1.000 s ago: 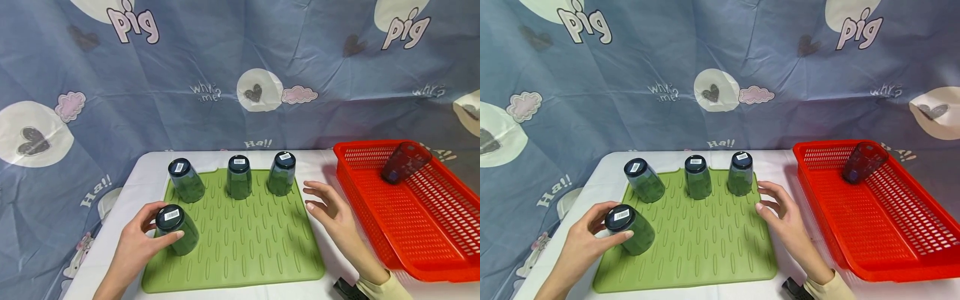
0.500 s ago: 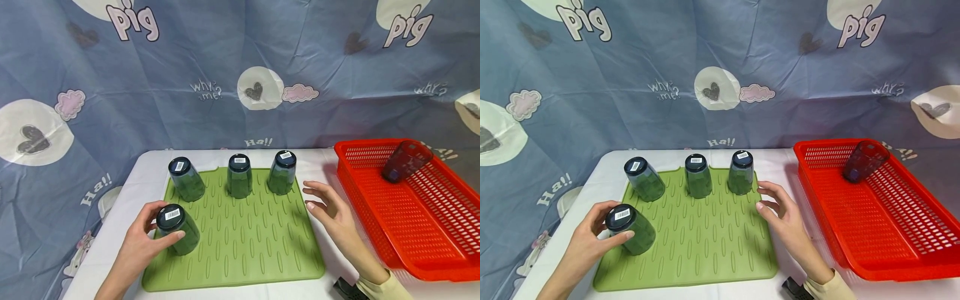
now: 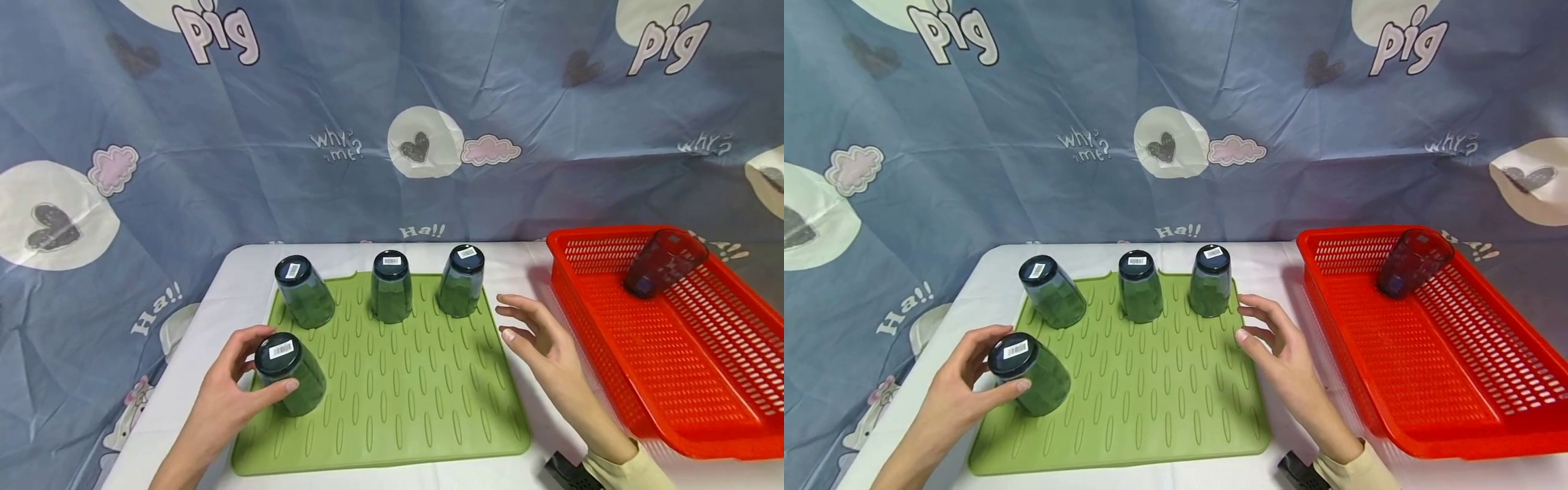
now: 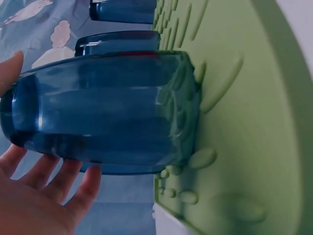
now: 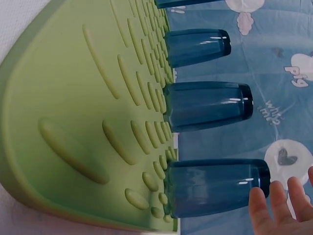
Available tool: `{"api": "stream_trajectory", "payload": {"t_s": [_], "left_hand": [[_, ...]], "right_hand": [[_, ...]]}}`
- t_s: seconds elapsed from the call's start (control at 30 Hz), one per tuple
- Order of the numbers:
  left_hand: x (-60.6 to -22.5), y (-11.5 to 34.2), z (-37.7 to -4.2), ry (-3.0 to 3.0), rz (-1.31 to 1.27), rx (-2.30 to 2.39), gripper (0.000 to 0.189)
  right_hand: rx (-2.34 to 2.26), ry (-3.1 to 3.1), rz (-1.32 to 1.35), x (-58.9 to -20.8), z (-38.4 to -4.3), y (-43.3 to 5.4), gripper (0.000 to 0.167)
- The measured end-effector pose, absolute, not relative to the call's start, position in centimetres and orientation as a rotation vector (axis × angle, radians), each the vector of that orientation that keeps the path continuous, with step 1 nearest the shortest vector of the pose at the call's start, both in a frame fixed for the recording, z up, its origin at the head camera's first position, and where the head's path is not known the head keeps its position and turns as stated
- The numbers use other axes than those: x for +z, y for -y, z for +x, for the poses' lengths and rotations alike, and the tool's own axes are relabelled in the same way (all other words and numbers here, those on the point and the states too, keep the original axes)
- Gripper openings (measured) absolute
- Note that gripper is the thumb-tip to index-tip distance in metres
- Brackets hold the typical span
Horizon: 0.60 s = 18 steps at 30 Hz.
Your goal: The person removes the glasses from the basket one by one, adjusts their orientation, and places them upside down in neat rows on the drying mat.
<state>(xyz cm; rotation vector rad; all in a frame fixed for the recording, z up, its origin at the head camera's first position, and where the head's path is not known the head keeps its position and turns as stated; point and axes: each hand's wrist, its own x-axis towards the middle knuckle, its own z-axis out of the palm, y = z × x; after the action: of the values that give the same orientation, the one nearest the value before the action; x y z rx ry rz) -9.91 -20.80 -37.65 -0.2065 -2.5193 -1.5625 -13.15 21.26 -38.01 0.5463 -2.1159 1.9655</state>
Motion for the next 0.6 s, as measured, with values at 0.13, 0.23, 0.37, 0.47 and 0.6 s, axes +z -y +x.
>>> {"api": "stream_trajectory", "payload": {"t_s": [0.13, 0.23, 0.37, 0.47, 0.6], "left_hand": [[-37.2, 21.1, -9.9, 2.452, -0.29, -1.598, 0.071], [-36.8, 21.1, -10.0, 2.417, -0.334, -1.61, 0.072], [-36.2, 20.9, -10.1, 2.382, -0.359, -1.626, 0.072], [-35.5, 20.6, -10.3, 2.351, -0.385, -1.624, 0.07], [-34.4, 20.3, -10.5, 2.287, -0.452, -1.607, 0.065]], "right_hand": [[1.97, 2.117, 0.545, -38.0, -13.1, -21.3, 0.045], [1.969, 2.117, 0.548, -38.1, -13.2, -21.3, 0.045], [1.967, 2.109, 0.555, -38.1, -13.2, -21.2, 0.045], [1.974, 2.101, 0.559, -38.1, -13.3, -21.2, 0.045], [1.978, 2.102, 0.562, -38.1, -13.2, -21.2, 0.045]]}}
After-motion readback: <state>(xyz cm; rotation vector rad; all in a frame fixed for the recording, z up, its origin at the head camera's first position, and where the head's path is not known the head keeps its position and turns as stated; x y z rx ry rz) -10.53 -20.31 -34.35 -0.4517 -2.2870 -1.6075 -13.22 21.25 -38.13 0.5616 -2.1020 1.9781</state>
